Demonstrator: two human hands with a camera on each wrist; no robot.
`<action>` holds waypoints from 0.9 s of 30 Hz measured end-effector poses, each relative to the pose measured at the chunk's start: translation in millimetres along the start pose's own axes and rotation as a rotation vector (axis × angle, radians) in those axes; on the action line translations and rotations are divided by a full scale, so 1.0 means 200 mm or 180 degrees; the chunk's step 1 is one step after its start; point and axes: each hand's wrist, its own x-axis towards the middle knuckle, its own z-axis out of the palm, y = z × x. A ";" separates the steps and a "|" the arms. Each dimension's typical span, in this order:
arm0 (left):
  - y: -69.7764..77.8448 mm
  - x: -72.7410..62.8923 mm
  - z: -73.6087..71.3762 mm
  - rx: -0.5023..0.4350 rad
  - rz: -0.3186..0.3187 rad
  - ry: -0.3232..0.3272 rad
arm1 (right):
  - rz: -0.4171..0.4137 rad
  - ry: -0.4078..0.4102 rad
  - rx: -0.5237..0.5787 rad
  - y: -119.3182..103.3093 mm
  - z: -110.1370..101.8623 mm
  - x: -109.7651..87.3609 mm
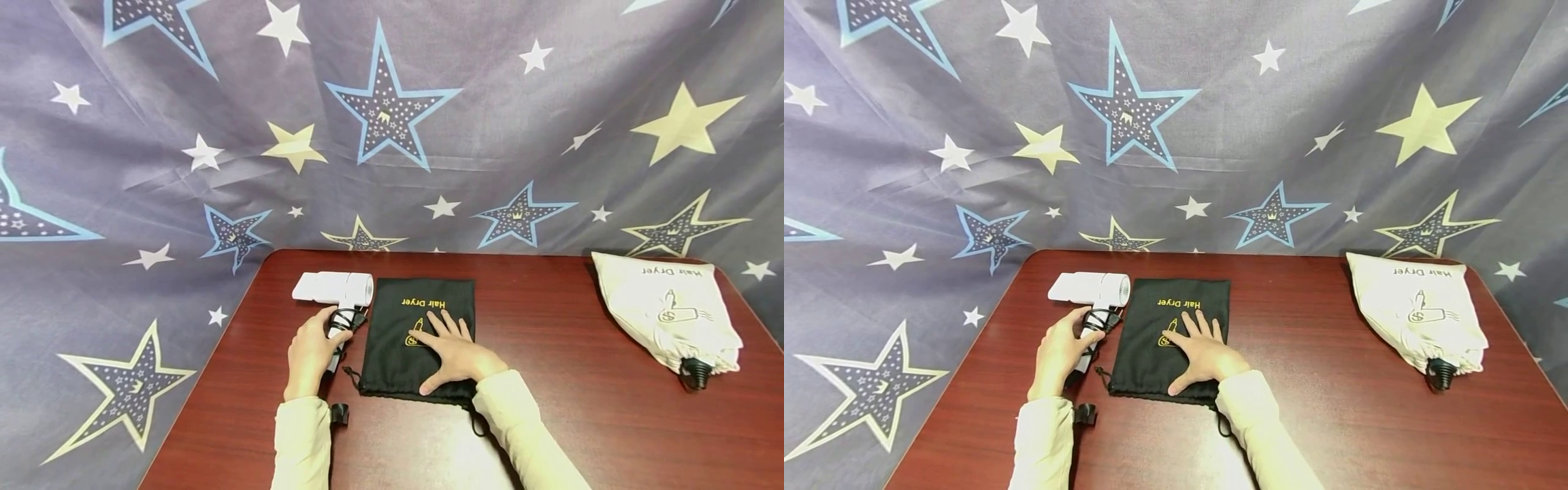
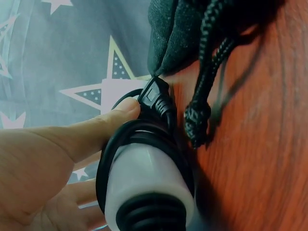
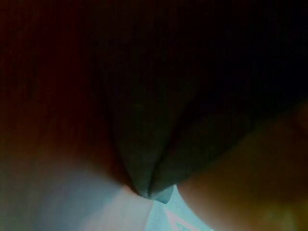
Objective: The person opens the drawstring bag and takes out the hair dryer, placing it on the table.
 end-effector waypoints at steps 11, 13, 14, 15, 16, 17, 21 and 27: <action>0.01 0.00 0.00 0.0059 0.0029 0.0027 | -0.0084 0.0216 -0.0121 -0.01 0.00 -0.01; 0.01 0.00 0.00 0.0056 0.0031 0.0039 | -0.0097 0.0270 -0.0135 -0.01 0.00 -0.02; 0.01 0.00 0.01 0.0058 0.0038 0.0043 | -0.0106 0.0302 -0.0138 -0.01 0.01 -0.02; 0.01 0.00 0.01 0.0061 0.0041 0.0043 | -0.0117 0.0341 -0.0139 -0.02 0.01 -0.03; 0.02 0.00 0.01 0.0060 0.0051 0.0049 | -0.0128 0.0384 -0.0134 -0.02 0.01 -0.04; 0.02 0.00 0.01 0.0061 0.0056 0.0052 | -0.0142 0.0436 -0.0125 -0.02 0.01 -0.04; 0.03 -0.01 0.00 0.0076 0.0071 0.0126 | -0.0226 0.0664 -0.0094 -0.02 0.02 -0.07; 0.06 -0.03 -0.04 0.0003 0.0206 0.0388 | -0.0366 0.1040 -0.0152 -0.01 0.02 -0.10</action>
